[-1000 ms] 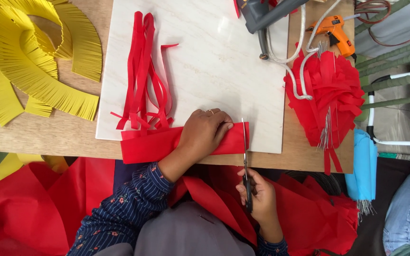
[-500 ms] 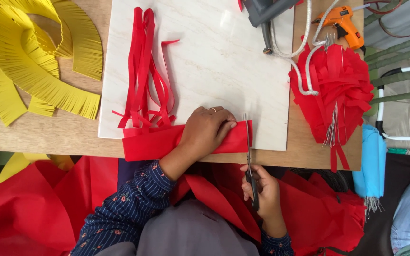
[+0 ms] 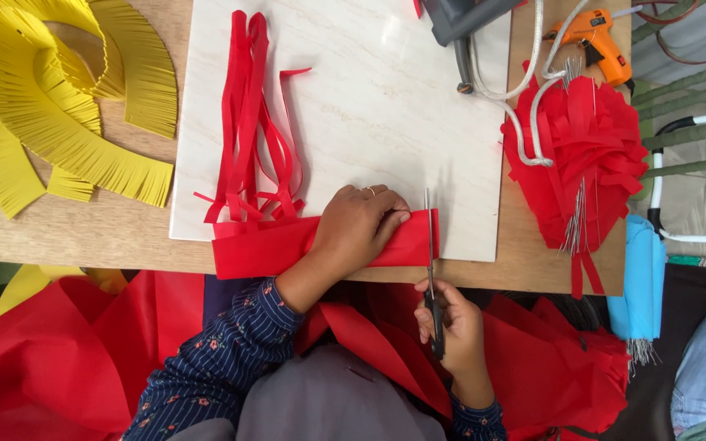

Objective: Cutting red fabric into thin strips using scissors on a workbench

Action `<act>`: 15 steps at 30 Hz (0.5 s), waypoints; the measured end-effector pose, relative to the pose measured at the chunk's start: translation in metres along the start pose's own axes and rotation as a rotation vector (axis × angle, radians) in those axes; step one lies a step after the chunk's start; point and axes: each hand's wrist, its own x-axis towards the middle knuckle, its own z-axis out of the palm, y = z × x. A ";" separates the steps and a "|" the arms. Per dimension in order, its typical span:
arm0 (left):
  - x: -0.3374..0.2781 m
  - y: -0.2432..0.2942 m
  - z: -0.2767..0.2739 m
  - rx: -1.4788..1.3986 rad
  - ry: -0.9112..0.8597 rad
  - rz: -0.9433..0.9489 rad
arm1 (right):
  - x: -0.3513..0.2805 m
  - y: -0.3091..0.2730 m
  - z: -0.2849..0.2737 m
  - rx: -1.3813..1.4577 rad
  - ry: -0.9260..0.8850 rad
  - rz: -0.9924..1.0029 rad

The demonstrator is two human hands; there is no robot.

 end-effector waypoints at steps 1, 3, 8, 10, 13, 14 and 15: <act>0.000 0.000 0.000 -0.003 0.002 0.004 | 0.000 0.000 -0.001 -0.031 0.009 0.005; 0.000 0.001 0.001 -0.011 0.003 0.007 | -0.001 0.000 -0.003 -0.066 0.019 0.014; -0.001 0.001 0.002 0.002 0.008 -0.002 | -0.004 0.000 -0.002 -0.073 0.013 0.019; 0.000 0.001 0.001 0.003 0.007 -0.004 | -0.003 0.000 -0.002 -0.078 0.012 0.013; 0.001 0.000 0.001 0.013 0.011 0.003 | -0.001 0.000 0.000 -0.075 0.013 0.008; -0.001 0.000 0.002 0.016 0.010 0.006 | -0.004 0.001 0.000 -0.068 0.018 0.017; -0.001 0.000 0.003 0.013 0.009 0.003 | -0.004 0.000 0.001 -0.069 0.018 0.021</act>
